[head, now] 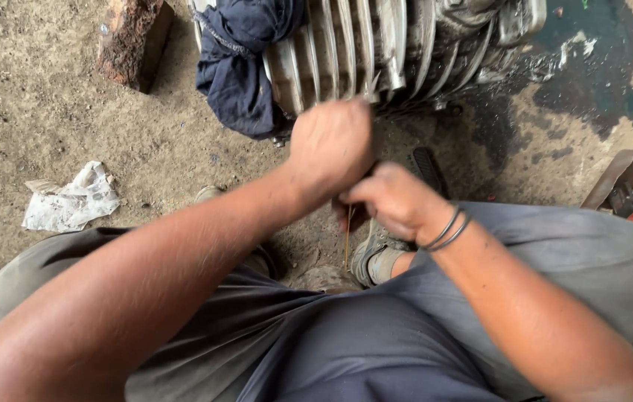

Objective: The person cleans a metal engine block using a dark cloth and a yellow scraper. They wipe the surface and scrape between the cooling fins to remove grime and residue.

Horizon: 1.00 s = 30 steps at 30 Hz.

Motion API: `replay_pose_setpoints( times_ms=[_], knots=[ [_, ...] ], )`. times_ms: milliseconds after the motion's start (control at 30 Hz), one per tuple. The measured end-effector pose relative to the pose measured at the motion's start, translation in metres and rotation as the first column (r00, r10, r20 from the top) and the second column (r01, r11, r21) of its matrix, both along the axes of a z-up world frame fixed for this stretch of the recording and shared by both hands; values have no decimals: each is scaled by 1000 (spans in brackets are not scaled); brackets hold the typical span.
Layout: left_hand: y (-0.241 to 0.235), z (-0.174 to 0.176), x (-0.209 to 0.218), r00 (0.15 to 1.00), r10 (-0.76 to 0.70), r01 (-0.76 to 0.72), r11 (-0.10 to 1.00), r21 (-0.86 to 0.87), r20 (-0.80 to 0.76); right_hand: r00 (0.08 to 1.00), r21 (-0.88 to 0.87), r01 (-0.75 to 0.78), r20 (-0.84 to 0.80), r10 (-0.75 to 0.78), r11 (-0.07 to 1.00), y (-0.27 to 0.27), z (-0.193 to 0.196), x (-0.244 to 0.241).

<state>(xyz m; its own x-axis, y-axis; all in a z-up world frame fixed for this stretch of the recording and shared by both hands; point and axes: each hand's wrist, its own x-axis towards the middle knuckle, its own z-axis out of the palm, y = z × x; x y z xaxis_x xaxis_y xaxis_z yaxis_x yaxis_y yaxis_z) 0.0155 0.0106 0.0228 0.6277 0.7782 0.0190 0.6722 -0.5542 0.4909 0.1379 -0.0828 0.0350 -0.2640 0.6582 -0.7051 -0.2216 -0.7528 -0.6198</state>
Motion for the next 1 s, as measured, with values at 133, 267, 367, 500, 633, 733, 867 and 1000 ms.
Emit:
replay_pose_setpoints(
  times_ms=[133,267,367,500,633,733,867,1000],
  knots=[
    [3,-5,-9,988,93,-110,985,-131,-125,998,-31,-33,-63,31,999,4,-15,-5],
    [10,-4,-4,991,111,-121,981,-150,-72,998,-52,-10,-66,6,999,9,-18,-6],
    [22,-1,-3,993,30,-48,984,-172,-111,999,-25,19,-37,-20,999,15,-16,-9],
    [26,-3,-4,993,22,-39,988,-148,-114,999,-42,30,-29,-31,999,20,-12,-13],
    [19,-1,-11,1000,28,-29,997,-74,-13,1000,-30,10,-12,-10,999,16,-10,-19],
    [34,0,1,978,35,-94,956,-279,-206,999,-26,29,-28,-30,999,18,-15,-15],
    [29,6,-4,994,41,-62,974,-217,-101,999,6,-3,-38,3,1000,16,-9,-14],
    [36,7,-2,989,58,-93,957,-273,-133,1000,-3,17,15,-17,1000,21,-1,-13]
  ],
)
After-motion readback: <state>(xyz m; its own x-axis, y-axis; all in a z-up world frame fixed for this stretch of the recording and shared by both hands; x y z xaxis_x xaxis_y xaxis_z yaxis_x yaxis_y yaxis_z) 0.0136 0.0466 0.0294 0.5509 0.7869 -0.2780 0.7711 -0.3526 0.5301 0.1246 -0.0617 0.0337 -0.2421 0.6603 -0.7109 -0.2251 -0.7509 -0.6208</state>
